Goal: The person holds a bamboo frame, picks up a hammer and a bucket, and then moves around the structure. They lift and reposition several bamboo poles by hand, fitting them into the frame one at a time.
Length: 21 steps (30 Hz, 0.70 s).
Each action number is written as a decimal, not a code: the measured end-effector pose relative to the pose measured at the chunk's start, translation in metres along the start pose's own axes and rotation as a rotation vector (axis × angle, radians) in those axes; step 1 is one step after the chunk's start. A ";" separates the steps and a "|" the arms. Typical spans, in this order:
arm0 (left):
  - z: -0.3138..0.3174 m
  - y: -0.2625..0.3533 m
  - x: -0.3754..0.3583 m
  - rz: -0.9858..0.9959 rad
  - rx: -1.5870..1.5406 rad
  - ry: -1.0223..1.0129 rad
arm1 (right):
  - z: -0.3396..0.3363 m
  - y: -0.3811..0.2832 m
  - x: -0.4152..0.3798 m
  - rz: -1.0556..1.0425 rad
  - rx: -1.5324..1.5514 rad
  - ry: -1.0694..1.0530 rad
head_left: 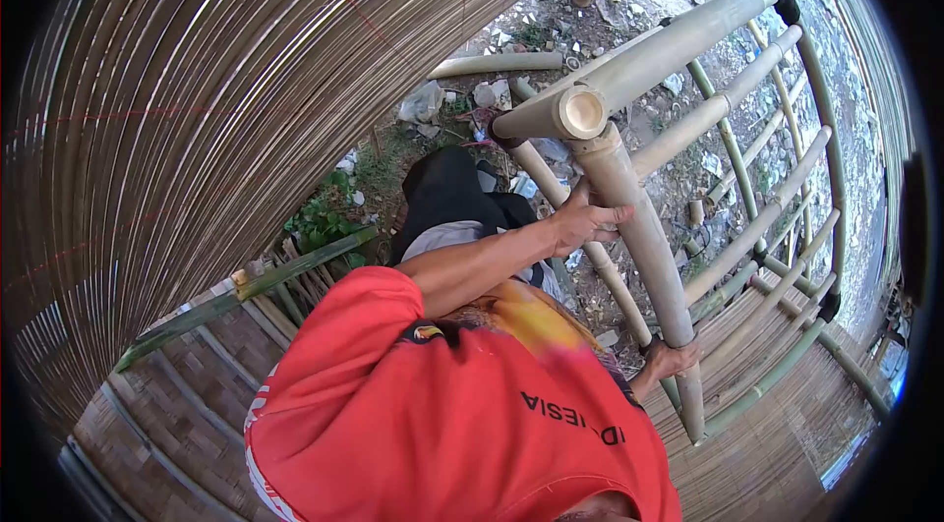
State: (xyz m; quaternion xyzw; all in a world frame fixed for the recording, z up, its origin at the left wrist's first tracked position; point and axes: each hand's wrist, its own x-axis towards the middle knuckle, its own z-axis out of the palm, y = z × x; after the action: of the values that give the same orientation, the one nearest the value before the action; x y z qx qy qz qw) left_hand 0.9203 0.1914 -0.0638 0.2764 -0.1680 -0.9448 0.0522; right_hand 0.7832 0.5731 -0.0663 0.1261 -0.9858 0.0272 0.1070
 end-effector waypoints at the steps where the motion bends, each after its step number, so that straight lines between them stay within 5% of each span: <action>1: 0.001 -0.001 0.001 -0.005 -0.005 -0.005 | -0.003 -0.003 0.001 -0.020 0.059 0.049; 21: 0.011 0.024 0.002 -0.207 0.065 -0.014 | -0.015 -0.009 0.009 -0.025 0.077 -0.012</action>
State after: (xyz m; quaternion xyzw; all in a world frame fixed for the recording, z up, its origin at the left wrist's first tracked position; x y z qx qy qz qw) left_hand 0.9132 0.1718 -0.0476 0.2872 -0.1696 -0.9411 -0.0560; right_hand 0.7802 0.5639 -0.0497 0.1425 -0.9831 0.0629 0.0967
